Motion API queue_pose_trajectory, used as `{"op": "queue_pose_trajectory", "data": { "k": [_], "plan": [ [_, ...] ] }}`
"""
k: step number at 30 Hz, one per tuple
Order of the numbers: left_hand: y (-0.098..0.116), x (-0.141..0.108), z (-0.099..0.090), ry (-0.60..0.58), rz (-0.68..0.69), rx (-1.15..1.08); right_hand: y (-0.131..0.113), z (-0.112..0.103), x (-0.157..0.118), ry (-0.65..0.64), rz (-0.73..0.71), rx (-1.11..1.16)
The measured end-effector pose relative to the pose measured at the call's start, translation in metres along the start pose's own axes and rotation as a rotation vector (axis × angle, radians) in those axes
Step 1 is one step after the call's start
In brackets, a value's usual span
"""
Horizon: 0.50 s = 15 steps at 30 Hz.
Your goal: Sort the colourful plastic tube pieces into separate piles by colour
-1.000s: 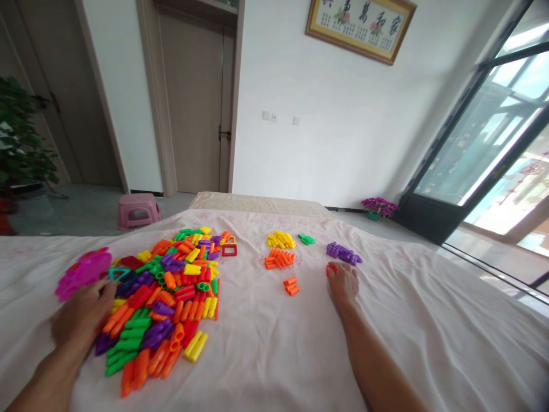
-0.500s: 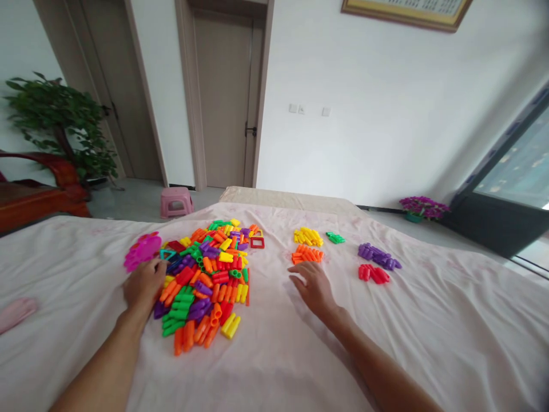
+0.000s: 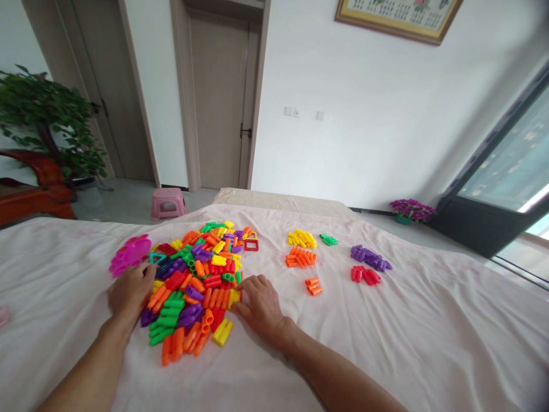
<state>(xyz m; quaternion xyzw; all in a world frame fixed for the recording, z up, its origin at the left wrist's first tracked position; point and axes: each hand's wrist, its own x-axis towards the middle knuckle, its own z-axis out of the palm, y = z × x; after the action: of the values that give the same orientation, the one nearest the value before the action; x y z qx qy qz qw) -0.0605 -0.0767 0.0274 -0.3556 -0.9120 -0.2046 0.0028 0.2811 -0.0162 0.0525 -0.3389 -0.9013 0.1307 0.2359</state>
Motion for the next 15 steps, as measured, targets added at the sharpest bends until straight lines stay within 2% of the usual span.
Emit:
{"op": "queue_pose_trajectory", "data": {
  "k": [5, 8, 11, 15],
  "plan": [
    [-0.003, 0.002, 0.0, -0.043, 0.019, -0.004, 0.001, 0.005, -0.005, 0.034, -0.053, 0.148],
    [-0.003, 0.001, 0.0, -0.054, 0.018, 0.007, 0.014, -0.002, 0.004, 0.161, 0.018, 0.354],
    [-0.002, 0.001, -0.002, -0.067, 0.012, 0.016, 0.049, -0.027, 0.027, 0.326, 0.155, 0.477],
    [-0.005, 0.004, 0.002, -0.069, 0.003, 0.017, 0.126, -0.072, 0.064, 0.454, 0.366, 0.324]
  ]
}}
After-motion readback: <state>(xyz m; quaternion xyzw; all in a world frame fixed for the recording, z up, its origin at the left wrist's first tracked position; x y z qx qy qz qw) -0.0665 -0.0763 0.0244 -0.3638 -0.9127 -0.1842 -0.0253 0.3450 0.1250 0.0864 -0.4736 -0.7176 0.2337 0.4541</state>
